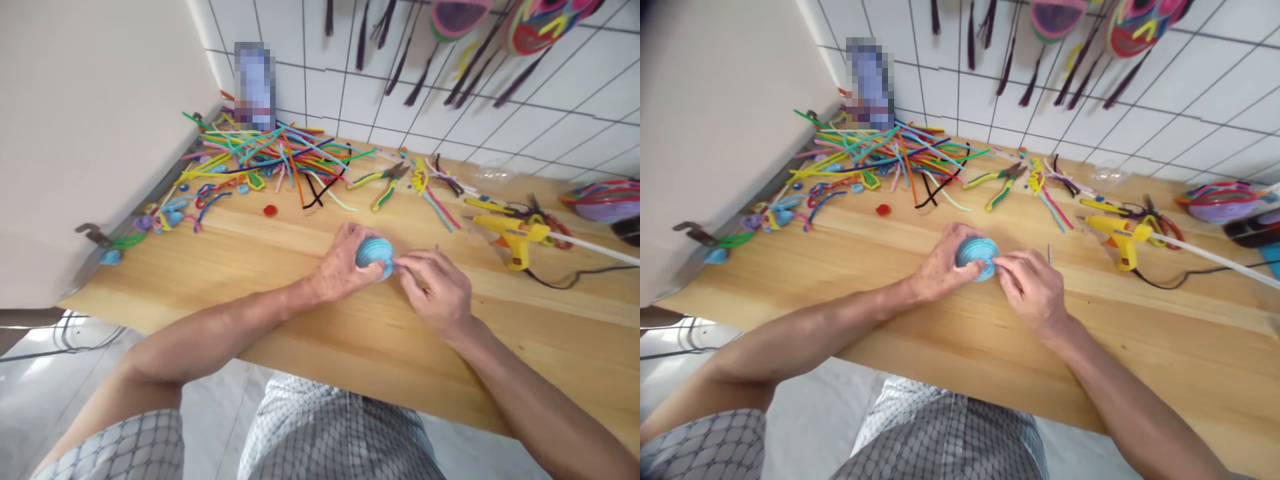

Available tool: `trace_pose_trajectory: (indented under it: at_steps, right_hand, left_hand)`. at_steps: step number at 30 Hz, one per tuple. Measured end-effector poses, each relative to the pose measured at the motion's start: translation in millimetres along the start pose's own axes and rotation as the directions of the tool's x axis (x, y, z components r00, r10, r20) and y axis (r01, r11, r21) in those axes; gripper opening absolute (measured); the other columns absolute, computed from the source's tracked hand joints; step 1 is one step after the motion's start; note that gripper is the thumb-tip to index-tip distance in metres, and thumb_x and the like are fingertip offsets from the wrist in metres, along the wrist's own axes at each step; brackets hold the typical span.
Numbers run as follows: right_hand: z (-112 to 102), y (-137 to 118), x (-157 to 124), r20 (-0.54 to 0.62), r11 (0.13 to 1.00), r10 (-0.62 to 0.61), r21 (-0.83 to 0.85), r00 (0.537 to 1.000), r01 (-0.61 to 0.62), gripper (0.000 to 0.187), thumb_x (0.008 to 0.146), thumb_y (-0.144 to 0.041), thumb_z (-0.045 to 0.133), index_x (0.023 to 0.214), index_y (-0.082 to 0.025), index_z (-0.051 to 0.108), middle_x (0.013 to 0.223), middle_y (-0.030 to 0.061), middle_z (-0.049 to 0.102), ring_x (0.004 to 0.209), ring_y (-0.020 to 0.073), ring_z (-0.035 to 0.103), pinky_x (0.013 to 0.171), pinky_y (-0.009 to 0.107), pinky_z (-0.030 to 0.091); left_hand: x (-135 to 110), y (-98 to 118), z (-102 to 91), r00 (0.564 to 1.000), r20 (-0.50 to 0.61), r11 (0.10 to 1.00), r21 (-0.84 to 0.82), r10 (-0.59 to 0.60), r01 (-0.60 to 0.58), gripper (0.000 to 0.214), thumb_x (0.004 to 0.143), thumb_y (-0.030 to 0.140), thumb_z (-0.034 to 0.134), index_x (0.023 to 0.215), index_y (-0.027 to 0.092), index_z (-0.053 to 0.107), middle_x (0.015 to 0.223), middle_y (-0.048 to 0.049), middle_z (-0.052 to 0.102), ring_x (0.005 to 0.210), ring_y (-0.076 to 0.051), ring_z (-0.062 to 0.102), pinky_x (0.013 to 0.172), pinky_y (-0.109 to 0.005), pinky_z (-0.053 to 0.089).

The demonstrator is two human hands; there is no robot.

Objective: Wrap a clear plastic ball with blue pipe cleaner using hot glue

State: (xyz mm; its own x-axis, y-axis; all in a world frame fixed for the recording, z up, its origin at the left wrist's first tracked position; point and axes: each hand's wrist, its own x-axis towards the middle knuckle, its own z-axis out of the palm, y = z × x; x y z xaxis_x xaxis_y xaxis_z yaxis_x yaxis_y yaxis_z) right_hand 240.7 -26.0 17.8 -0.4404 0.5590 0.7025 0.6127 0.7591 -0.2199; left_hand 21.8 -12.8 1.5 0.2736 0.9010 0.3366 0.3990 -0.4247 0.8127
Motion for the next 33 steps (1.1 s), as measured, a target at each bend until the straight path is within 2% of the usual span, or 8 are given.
trace_pose_trajectory:
  at_steps: [5, 12, 17, 25, 33]
  right_hand:
    - [1.1, -6.3, 1.8, -0.002, 0.999, 0.032, 0.038, 1.0, -0.031, 0.024, 0.095, -0.01, 0.071, 0.11, -0.028, 0.077, 0.091, 0.0029, 0.081, 0.078, 0.0222, 0.078, 0.069, 0.035, 0.063]
    - [3.3, -7.5, 2.7, -0.029, 0.997, 0.04, 0.062, 0.999, -0.039, 0.026, 0.094, -0.007, 0.072, 0.109, -0.027, 0.076, 0.091, 0.0033, 0.081, 0.078, 0.0215, 0.079, 0.069, 0.034, 0.063]
    - [4.0, -7.9, 1.6, -0.024, 0.996, 0.045, 0.073, 0.999, -0.043, 0.026, 0.094, -0.008, 0.071, 0.109, -0.029, 0.078, 0.091, 0.0026, 0.082, 0.078, 0.0221, 0.079, 0.069, 0.035, 0.064]
    - [7.4, -9.1, 1.1, -0.03, 0.994, 0.072, 0.083, 0.997, -0.069, 0.027, 0.094, -0.008, 0.07, 0.109, -0.028, 0.08, 0.092, 0.0032, 0.083, 0.081, 0.0211, 0.079, 0.075, 0.034, 0.065]
    - [8.2, -8.6, 0.7, -0.034, 0.995, 0.072, 0.071, 0.997, -0.069, 0.021, 0.097, -0.009, 0.067, 0.106, -0.025, 0.077, 0.091, 0.0037, 0.082, 0.083, 0.0189, 0.078, 0.077, 0.031, 0.064]
  left_hand:
    - [-3.0, -4.0, 5.2, 0.998, -0.055, 1.0, -0.005, 0.008, -0.008, 0.045, 0.088, 0.036, 0.076, 0.127, 0.021, 0.059, 0.127, -0.012, 0.063, 0.125, -0.03, 0.058, 0.111, -0.052, 0.053]
    - [-6.0, -2.2, 6.1, 0.997, -0.068, 0.999, -0.032, 0.023, -0.026, 0.04, 0.093, 0.038, 0.07, 0.127, 0.019, 0.057, 0.126, -0.0132, 0.065, 0.126, -0.03, 0.059, 0.113, -0.052, 0.052]
    - [-7.1, 0.8, 4.8, 0.999, -0.052, 0.996, -0.089, -0.01, 0.005, 0.039, 0.096, 0.038, 0.068, 0.129, 0.02, 0.057, 0.129, -0.0125, 0.069, 0.124, -0.03, 0.065, 0.112, -0.051, 0.054]
    - [-10.1, -0.4, 4.4, 0.998, -0.044, 0.987, -0.152, -0.051, 0.044, 0.041, 0.098, 0.04, 0.065, 0.133, 0.021, 0.054, 0.136, -0.0144, 0.065, 0.131, -0.03, 0.061, 0.114, -0.048, 0.052]
    - [-9.4, -0.2, -0.6, 1.0, 0.02, 0.992, -0.126, -0.017, 0.02, 0.042, 0.104, 0.043, 0.058, 0.14, 0.021, 0.052, 0.142, -0.0146, 0.062, 0.137, -0.03, 0.058, 0.122, -0.052, 0.047]
